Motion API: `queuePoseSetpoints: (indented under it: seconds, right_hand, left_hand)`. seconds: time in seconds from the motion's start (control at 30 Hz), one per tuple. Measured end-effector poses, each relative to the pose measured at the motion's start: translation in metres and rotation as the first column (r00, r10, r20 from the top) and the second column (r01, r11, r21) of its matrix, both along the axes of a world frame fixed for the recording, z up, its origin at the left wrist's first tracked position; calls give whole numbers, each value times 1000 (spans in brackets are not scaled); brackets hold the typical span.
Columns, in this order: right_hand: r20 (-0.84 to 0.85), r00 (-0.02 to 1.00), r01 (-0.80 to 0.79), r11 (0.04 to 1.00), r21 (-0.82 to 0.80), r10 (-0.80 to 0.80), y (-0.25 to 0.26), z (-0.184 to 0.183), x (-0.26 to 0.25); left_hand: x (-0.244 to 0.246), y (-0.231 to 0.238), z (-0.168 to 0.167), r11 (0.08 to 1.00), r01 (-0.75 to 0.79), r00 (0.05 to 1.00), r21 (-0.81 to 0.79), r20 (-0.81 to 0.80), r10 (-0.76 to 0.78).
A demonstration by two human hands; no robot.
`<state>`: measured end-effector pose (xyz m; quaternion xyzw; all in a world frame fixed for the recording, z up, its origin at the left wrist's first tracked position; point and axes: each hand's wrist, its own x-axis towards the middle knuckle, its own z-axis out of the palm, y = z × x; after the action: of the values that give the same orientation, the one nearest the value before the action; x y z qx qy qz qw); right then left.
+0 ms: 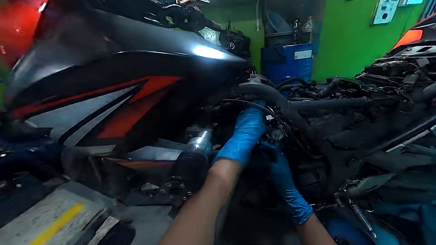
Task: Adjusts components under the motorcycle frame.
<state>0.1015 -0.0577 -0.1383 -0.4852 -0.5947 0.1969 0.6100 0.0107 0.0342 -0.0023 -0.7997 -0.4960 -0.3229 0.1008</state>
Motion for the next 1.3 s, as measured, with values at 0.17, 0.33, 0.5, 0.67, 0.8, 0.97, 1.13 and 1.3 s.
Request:
queuePoseSetpoints:
  seconds: [0.17,0.33,0.5,0.67,0.8,0.97,1.13,1.3]
  right_hand:
    - [104,994,31,994,-110,-19,1,14,-7]
    - [-10,1000,-8,999,-46,7,7,16,-5]
    - [-210,978,-45,992,-115,20,-5,31,-4]
    - [-343,939,-8,999,-44,-8,-15,48,7]
    - [-293,954,44,997,-68,-62,-11,71,11]
    - [-228,971,40,992,-122,-67,4,80,8]
    - [-272,959,52,993,-106,-80,11,76,0]
    - [-271,958,64,992,-110,-92,5,75,-5]
  left_hand:
    - [-22,-88,27,995,53,997,84,43,-57]
    - [-41,-81,26,984,172,960,-44,-215,-178]
    - [-46,-76,29,982,140,921,-126,-346,-176]
    - [-35,-76,33,993,105,955,-48,-274,-115]
    - [-27,-75,29,993,69,997,94,-39,-66]
    - [-16,-81,31,991,-51,995,120,95,39]
    - [-18,-86,31,992,-43,994,117,107,30]
    - [-16,-86,34,994,-5,993,106,116,-8]
